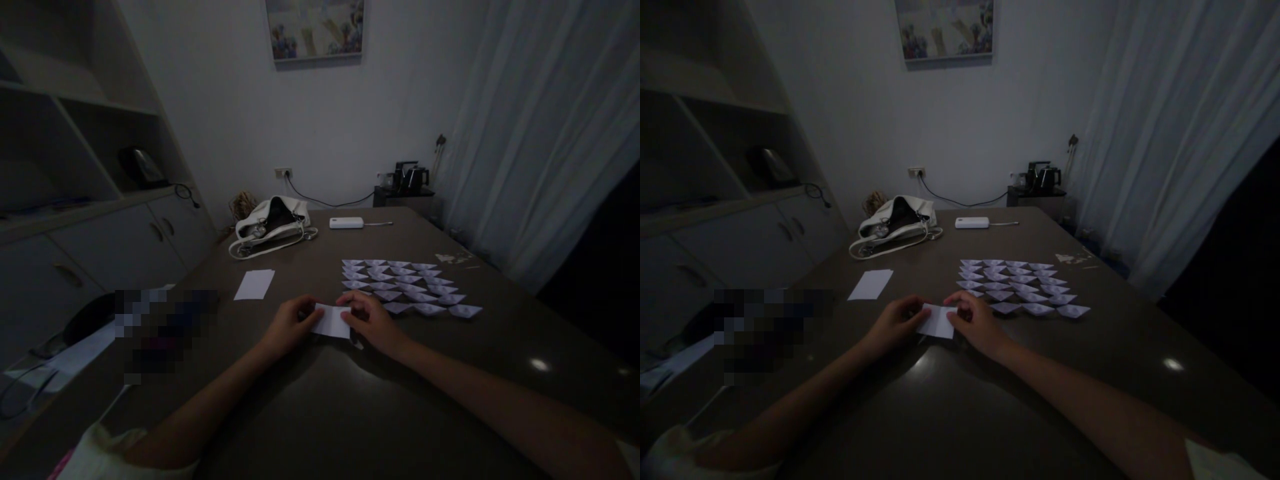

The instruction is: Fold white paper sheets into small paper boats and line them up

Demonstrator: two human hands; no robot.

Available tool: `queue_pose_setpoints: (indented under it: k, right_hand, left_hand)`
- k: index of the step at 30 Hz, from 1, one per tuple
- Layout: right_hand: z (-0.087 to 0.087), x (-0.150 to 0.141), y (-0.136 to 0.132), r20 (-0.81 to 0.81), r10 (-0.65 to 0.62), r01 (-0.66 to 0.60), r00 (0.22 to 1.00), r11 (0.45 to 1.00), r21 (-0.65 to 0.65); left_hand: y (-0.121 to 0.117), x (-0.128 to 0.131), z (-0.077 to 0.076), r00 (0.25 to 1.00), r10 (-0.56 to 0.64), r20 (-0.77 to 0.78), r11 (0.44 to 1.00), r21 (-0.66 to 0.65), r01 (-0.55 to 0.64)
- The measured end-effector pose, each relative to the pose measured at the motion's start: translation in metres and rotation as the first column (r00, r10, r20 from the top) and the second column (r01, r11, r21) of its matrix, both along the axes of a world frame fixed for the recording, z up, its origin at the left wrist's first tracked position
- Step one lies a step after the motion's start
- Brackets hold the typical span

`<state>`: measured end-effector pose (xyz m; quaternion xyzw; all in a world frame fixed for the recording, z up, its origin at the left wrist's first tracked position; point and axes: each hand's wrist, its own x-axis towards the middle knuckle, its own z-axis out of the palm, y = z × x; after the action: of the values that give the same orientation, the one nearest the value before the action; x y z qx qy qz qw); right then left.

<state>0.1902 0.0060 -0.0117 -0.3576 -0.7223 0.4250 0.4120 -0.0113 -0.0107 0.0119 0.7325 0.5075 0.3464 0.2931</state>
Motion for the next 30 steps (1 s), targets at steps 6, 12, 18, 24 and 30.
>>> queue_pose_setpoints:
  k: [6,12,18,24,30]
  right_hand:
    - [0.001,-0.001,-0.002,0.078,0.014,-0.017,0.997,0.999,0.042]
    - [0.002,-0.003,-0.006,0.267,-0.094,0.057,0.959,0.988,0.14]
    - [-0.001,-0.005,-0.013,0.391,-0.145,0.02,0.909,0.951,0.307]
    - [-0.001,-0.003,-0.017,0.48,-0.173,-0.021,0.86,0.928,0.372]
    - [0.002,-0.003,-0.02,0.516,-0.253,0.006,0.818,0.901,0.433]
  left_hand:
    - [0.001,-0.003,0.0,0.992,0.046,-0.118,0.999,0.017,-0.044]
    - [0.003,-0.007,-0.006,0.98,0.04,-0.196,0.997,0.074,-0.026]
    - [0.005,-0.009,-0.009,0.967,0.028,-0.252,0.996,0.087,-0.006]
    - [0.005,-0.01,-0.01,0.962,0.02,-0.272,0.995,0.097,0.006]
    - [0.002,-0.009,-0.005,0.947,-0.002,-0.322,0.992,0.119,0.043]
